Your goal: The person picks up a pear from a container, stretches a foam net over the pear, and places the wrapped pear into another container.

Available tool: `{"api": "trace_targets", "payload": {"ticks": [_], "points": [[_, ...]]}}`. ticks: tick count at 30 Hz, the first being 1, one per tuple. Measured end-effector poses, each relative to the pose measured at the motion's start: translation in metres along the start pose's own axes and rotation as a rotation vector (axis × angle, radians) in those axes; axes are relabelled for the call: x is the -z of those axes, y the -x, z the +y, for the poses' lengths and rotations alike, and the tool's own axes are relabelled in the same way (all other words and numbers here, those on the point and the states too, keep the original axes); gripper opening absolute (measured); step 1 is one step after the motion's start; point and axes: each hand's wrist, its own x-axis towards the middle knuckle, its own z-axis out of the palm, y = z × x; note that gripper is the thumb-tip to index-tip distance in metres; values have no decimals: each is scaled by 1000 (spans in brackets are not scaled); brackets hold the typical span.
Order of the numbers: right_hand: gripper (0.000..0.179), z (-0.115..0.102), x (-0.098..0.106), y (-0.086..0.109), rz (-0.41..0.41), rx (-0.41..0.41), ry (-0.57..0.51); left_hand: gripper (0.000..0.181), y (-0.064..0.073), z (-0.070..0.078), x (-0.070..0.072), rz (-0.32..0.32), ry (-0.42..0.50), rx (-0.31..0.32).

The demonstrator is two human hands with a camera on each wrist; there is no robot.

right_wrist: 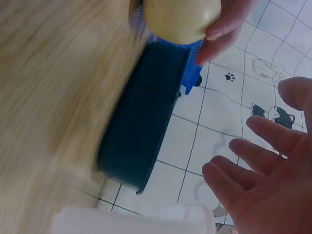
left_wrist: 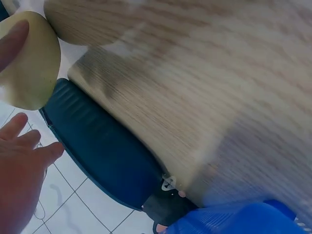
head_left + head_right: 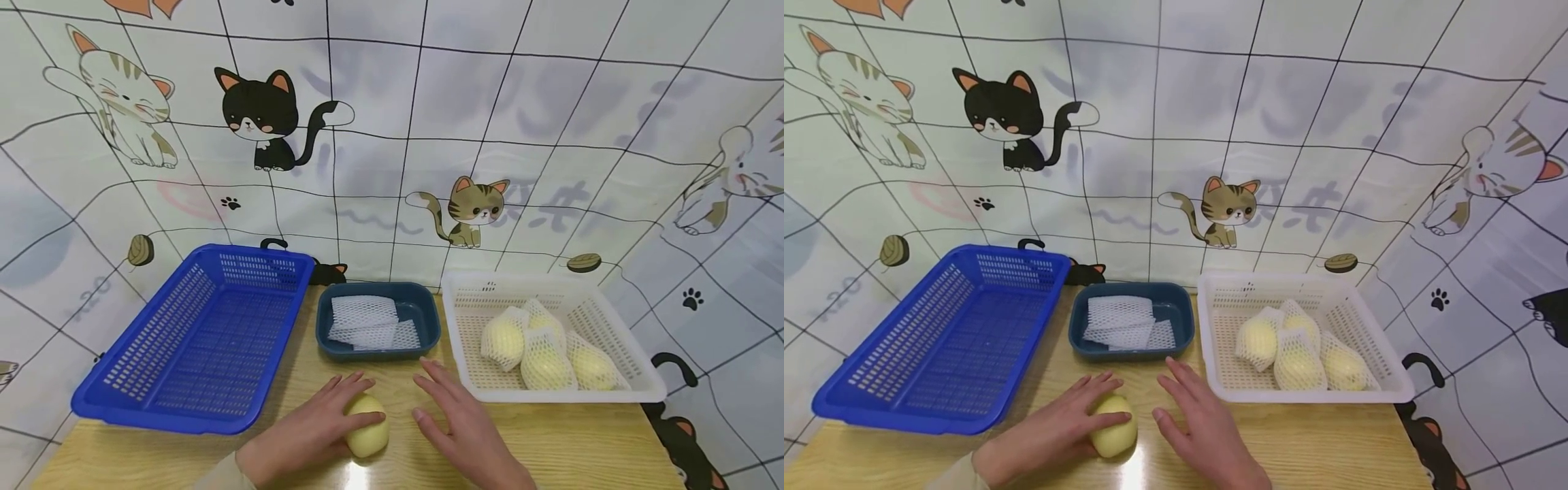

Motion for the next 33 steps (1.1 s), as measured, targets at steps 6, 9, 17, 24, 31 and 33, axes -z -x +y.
{"api": "trace_targets", "payload": {"ticks": [6,9,17,24,31,33], "points": [[45,0,-11,-1,-38,-23,-24,88,2,2,0,22,13,58],[43,0,-17,-1,-69,-78,-88,89,3,7,-1,79,116,187],[50,0,-33,-10,-358,-346,-587,60,-3,23,-2,158,734,625],[46,2,-43,-12,-412,-418,-707,46,-11,30,-10,151,875,666],[43,3,-42,-11,-393,-400,-684,40,-13,31,-13,168,849,664],[46,2,-40,-11,-395,-397,-674,42,-12,31,-13,169,843,669]]}}
